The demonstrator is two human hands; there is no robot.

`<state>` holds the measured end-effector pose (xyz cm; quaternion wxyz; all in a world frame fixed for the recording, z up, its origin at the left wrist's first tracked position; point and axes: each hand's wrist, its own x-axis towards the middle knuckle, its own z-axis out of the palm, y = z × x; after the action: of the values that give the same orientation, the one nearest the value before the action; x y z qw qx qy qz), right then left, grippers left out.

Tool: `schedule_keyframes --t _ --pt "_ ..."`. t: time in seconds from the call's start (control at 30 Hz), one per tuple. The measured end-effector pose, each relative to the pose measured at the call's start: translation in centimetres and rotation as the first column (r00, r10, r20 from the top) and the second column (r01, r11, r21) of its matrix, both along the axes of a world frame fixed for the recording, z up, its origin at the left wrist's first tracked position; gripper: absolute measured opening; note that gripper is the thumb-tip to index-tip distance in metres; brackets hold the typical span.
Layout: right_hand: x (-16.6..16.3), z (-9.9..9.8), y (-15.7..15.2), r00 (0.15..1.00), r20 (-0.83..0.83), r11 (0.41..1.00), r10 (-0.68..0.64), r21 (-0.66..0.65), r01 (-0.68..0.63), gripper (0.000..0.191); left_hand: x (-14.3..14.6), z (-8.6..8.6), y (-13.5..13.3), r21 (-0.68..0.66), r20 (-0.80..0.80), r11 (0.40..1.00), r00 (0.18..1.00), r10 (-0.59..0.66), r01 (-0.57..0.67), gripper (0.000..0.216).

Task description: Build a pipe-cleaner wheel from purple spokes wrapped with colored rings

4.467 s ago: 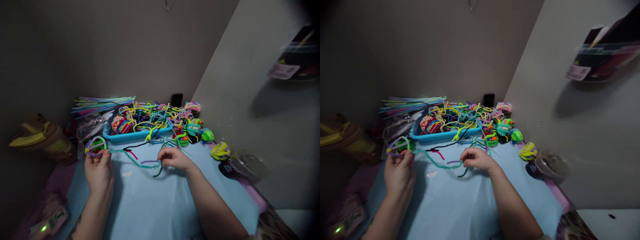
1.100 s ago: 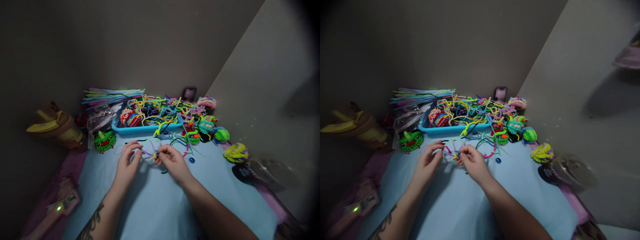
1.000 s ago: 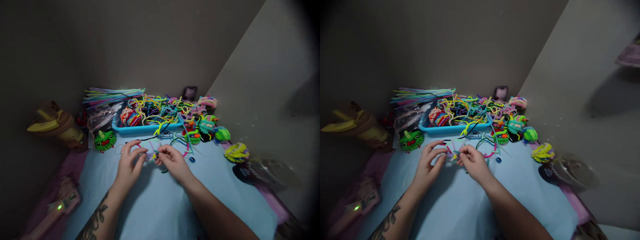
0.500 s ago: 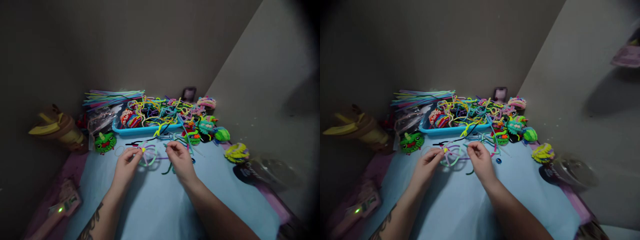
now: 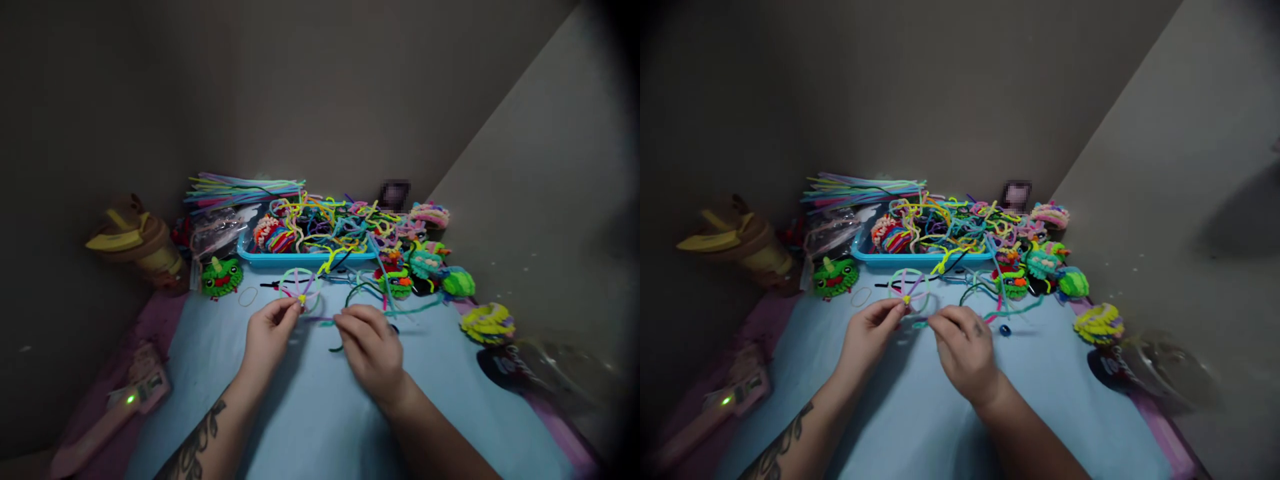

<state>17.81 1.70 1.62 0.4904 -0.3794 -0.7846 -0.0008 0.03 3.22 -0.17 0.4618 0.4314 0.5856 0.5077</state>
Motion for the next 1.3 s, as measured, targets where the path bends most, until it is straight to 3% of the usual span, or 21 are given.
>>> schedule_keyframes --t 0.1,0.2,0.5,0.87,1.3 --pt "-1.5 -0.9 0.5 0.999 0.024 0.977 0.041 -0.211 -0.035 0.017 0.0 0.1 0.1 -0.024 0.111 0.999 0.993 0.032 -0.03 0.027" --pt "-2.3 -1.5 0.7 1.0 0.005 0.956 0.027 -0.294 -0.024 0.01 0.3 0.1 0.1 -0.072 0.226 0.997 0.973 0.052 -0.037 0.029" --pt "-2.7 -2.2 1.3 0.995 -0.036 0.93 -0.088 -0.361 0.069 0.011 1.6 -0.3 -0.8 -0.027 0.207 0.999 0.978 -0.021 0.027 0.023" --pt "-2.8 -2.0 1.2 0.989 -0.131 0.928 -0.075 -0.373 0.021 0.012 1.8 -0.2 -0.9 -0.066 0.425 0.991 0.902 -0.076 0.115 0.032" --pt "-3.0 -1.9 1.3 0.967 -0.241 0.862 -0.081 -0.504 -0.054 0.013 2.0 0.2 -0.8 -0.127 0.413 0.987 0.91 -0.033 0.094 0.034"
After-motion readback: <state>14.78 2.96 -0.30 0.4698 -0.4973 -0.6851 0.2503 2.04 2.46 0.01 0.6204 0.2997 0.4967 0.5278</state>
